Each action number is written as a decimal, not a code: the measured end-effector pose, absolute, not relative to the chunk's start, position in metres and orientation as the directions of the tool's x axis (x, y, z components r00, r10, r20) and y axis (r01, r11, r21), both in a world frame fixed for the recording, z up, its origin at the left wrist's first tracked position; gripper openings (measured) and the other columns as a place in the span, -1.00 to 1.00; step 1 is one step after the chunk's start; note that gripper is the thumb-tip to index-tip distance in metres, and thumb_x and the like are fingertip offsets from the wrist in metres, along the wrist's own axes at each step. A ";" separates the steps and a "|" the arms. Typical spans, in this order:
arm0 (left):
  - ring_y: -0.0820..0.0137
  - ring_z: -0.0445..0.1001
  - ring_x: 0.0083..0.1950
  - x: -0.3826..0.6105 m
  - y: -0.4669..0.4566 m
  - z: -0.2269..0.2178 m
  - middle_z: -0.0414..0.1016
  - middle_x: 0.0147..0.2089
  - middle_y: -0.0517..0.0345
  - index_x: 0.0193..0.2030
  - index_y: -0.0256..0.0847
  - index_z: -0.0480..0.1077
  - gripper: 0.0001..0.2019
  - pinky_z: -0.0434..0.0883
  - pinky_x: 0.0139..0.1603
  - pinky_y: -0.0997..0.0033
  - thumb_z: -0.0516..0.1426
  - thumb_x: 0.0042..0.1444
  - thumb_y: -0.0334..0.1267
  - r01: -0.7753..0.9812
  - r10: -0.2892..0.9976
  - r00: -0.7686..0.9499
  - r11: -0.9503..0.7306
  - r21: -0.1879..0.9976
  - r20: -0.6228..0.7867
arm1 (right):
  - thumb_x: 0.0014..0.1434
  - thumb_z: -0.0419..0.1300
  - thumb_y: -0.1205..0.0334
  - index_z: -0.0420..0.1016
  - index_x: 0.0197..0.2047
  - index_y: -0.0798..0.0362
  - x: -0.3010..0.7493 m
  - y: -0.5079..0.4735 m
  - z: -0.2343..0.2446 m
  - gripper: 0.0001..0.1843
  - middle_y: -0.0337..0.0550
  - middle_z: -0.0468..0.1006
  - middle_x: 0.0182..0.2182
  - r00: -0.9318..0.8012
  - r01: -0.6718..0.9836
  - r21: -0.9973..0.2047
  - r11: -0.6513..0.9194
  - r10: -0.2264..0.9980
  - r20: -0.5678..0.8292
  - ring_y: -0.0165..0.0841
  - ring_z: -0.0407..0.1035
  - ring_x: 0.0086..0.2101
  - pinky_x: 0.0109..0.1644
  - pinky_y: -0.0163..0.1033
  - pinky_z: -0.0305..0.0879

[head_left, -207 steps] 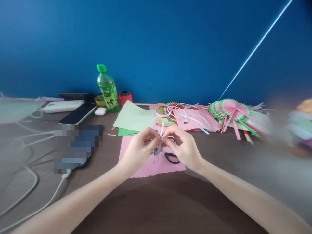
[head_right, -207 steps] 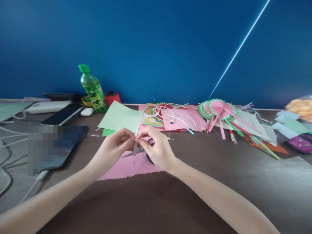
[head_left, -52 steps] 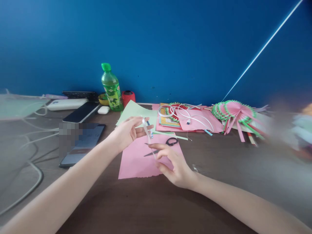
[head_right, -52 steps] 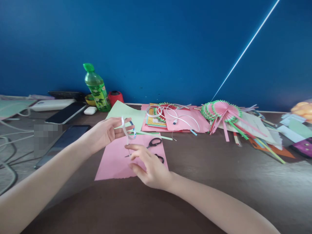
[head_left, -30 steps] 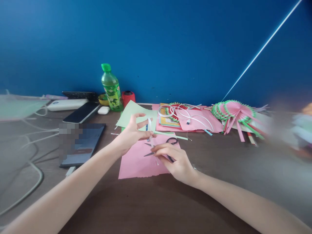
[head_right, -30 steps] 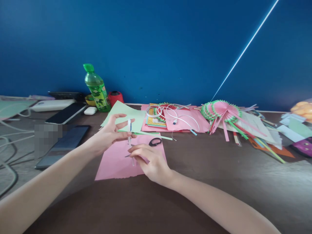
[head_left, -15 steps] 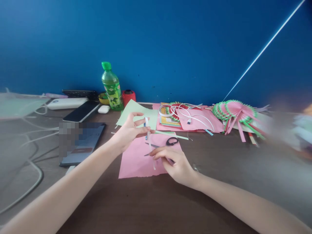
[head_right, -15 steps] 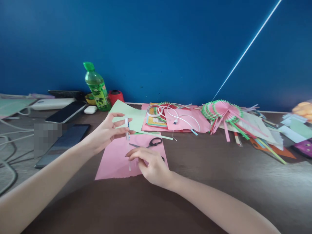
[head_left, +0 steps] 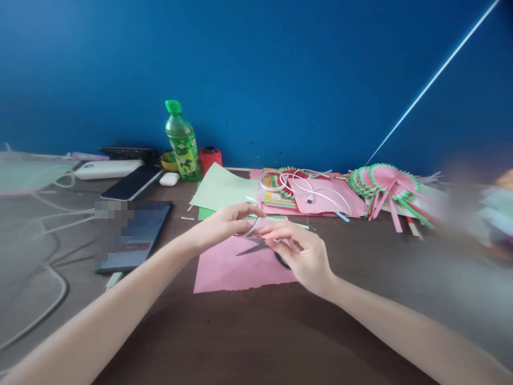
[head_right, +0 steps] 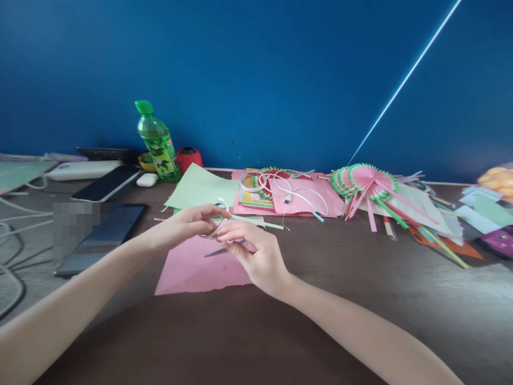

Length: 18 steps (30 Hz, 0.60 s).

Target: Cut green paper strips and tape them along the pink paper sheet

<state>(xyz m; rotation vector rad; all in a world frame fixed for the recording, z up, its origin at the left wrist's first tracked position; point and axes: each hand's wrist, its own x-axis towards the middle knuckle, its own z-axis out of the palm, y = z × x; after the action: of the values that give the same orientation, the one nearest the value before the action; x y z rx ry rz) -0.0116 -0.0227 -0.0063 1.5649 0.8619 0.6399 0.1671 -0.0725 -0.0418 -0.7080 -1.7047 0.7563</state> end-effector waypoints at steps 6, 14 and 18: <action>0.33 0.51 -0.15 -0.020 -0.021 -0.008 0.41 0.00 0.08 0.12 -0.02 0.21 -0.41 0.38 -0.19 0.37 0.12 -0.08 -0.51 0.105 0.657 0.751 -0.018 0.994 -0.067 | 0.10 0.19 0.26 0.44 -0.35 0.04 0.173 -0.066 -0.030 -0.95 -0.19 0.58 -0.37 -0.084 0.011 -0.903 0.430 0.900 0.428 -0.36 0.51 -0.38 -0.23 -0.21 0.47; 0.34 0.54 -0.22 -0.019 -0.024 -0.003 0.22 0.22 0.04 0.10 -0.01 0.28 -0.53 0.35 -0.30 0.47 0.10 0.02 -0.43 0.117 0.662 0.745 -0.007 0.993 -0.083 | 0.10 0.20 0.22 0.45 -0.37 0.06 0.177 -0.062 -0.027 -0.91 -0.17 0.57 -0.37 -0.067 0.011 -0.910 0.415 0.908 0.414 -0.39 0.49 -0.41 -0.26 -0.23 0.46; 0.34 0.54 -0.23 -0.021 -0.025 -0.002 0.23 0.21 0.00 0.10 -0.02 0.28 -0.51 0.34 -0.33 0.46 0.10 0.01 -0.46 0.121 0.663 0.742 0.011 0.993 -0.098 | 0.10 0.19 0.20 0.45 -0.37 0.06 0.179 -0.061 -0.029 -0.90 -0.18 0.56 -0.38 -0.073 -0.016 -0.914 0.406 0.911 0.406 -0.40 0.48 -0.42 -0.30 -0.25 0.46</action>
<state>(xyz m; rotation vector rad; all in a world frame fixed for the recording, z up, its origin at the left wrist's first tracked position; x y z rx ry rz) -0.0206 -0.0250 -0.0017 1.5259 0.6634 0.4752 0.1790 -0.0610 -0.0293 -0.8583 -1.4325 0.9463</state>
